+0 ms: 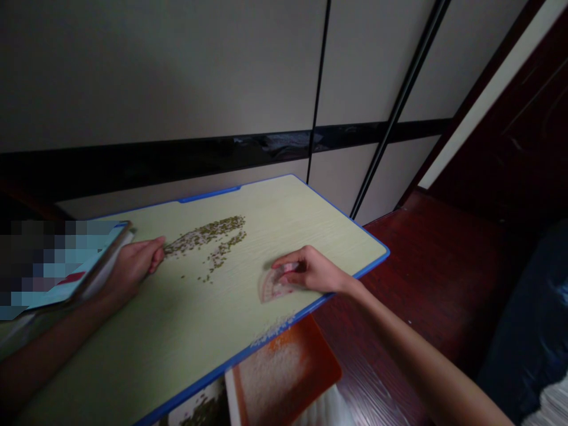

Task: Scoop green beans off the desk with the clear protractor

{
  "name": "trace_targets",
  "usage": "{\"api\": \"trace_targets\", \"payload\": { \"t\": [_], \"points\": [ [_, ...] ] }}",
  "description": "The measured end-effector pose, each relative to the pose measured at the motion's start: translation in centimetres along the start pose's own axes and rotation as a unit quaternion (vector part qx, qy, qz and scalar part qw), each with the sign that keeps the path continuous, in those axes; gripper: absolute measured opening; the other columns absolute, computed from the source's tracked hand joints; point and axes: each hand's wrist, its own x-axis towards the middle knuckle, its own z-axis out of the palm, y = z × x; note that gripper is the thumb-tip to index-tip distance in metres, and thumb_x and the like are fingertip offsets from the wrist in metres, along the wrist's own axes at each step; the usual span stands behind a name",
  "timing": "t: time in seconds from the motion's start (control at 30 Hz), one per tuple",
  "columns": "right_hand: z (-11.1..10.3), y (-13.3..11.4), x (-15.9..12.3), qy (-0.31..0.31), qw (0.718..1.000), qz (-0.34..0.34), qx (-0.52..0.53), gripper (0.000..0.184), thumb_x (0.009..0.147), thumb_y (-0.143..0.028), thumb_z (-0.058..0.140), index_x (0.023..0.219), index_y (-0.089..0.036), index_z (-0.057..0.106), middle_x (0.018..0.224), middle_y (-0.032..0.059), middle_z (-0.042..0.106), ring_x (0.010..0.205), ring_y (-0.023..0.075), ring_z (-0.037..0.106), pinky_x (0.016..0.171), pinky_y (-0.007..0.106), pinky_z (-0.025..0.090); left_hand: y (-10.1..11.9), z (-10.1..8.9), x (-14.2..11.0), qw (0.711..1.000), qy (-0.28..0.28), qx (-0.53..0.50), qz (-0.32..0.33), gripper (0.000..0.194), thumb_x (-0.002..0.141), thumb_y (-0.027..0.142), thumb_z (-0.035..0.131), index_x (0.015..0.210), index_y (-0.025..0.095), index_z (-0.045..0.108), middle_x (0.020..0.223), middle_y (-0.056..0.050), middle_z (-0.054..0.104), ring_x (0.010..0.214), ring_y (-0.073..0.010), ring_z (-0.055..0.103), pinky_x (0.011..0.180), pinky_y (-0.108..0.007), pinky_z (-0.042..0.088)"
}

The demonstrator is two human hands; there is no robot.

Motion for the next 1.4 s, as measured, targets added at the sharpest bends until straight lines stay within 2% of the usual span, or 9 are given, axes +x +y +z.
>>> {"api": "trace_targets", "payload": {
  "t": [0.23, 0.43, 0.83, 1.13, 1.4],
  "points": [
    [0.9, 0.2, -1.2, -0.007, 0.999, -0.016, -0.037, 0.028, 0.072, -0.025, 0.061, 0.093, -0.008, 0.067, 0.062, -0.0003, 0.053, 0.055, 0.0090, 0.042, 0.050, 0.020, 0.037, 0.4, -0.1, -0.2, 1.000, -0.005, 0.004, 0.002, 0.034, 0.071, 0.036, 0.046, 0.042, 0.020, 0.040, 0.032, 0.007, 0.035, 0.036, -0.0086, 0.032, 0.044, -0.022, 0.025],
    [1.9, -0.5, -0.9, -0.027, 0.998, -0.041, -0.044, 0.027, 0.073, -0.026, 0.061, 0.092, -0.007, 0.067, 0.062, -0.0001, 0.052, 0.057, 0.0099, 0.044, 0.053, 0.021, 0.038, 0.6, -0.1, -0.4, 1.000, -0.003, 0.007, 0.000, 0.034, 0.071, 0.036, 0.046, 0.042, 0.020, 0.040, 0.033, 0.007, 0.035, 0.036, -0.0087, 0.032, 0.044, -0.022, 0.026],
    [3.0, -0.6, -0.6, -0.059, 0.993, -0.100, -0.032, 0.022, 0.073, -0.023, 0.063, 0.090, -0.009, 0.068, 0.057, -0.0028, 0.048, 0.055, 0.0083, 0.041, 0.053, 0.020, 0.037, 0.7, 0.0, -0.4, 1.000, 0.003, 0.005, -0.002, 0.034, 0.071, 0.035, 0.046, 0.042, 0.020, 0.040, 0.032, 0.007, 0.034, 0.036, -0.0088, 0.032, 0.043, -0.022, 0.025],
    [3.2, -1.1, -0.3, -0.076, 0.995, -0.062, -0.016, 0.030, 0.070, -0.024, 0.066, 0.095, -0.008, 0.069, 0.059, -0.0011, 0.054, 0.053, 0.0081, 0.043, 0.050, 0.020, 0.037, 0.6, -0.1, -0.4, 1.000, -0.002, 0.009, 0.001, 0.035, 0.071, 0.036, 0.046, 0.042, 0.020, 0.039, 0.032, 0.007, 0.035, 0.036, -0.0088, 0.032, 0.044, -0.022, 0.026],
    [3.4, -1.3, -1.0, -0.075, 0.995, -0.066, -0.013, 0.031, 0.069, -0.024, 0.067, 0.097, -0.009, 0.069, 0.060, -0.0007, 0.056, 0.055, 0.0089, 0.045, 0.052, 0.020, 0.040, 0.7, -0.1, -0.3, 1.000, -0.002, 0.014, 0.001, 0.034, 0.071, 0.036, 0.045, 0.042, 0.020, 0.040, 0.032, 0.007, 0.035, 0.036, -0.0086, 0.032, 0.044, -0.022, 0.026]
  ]
}}
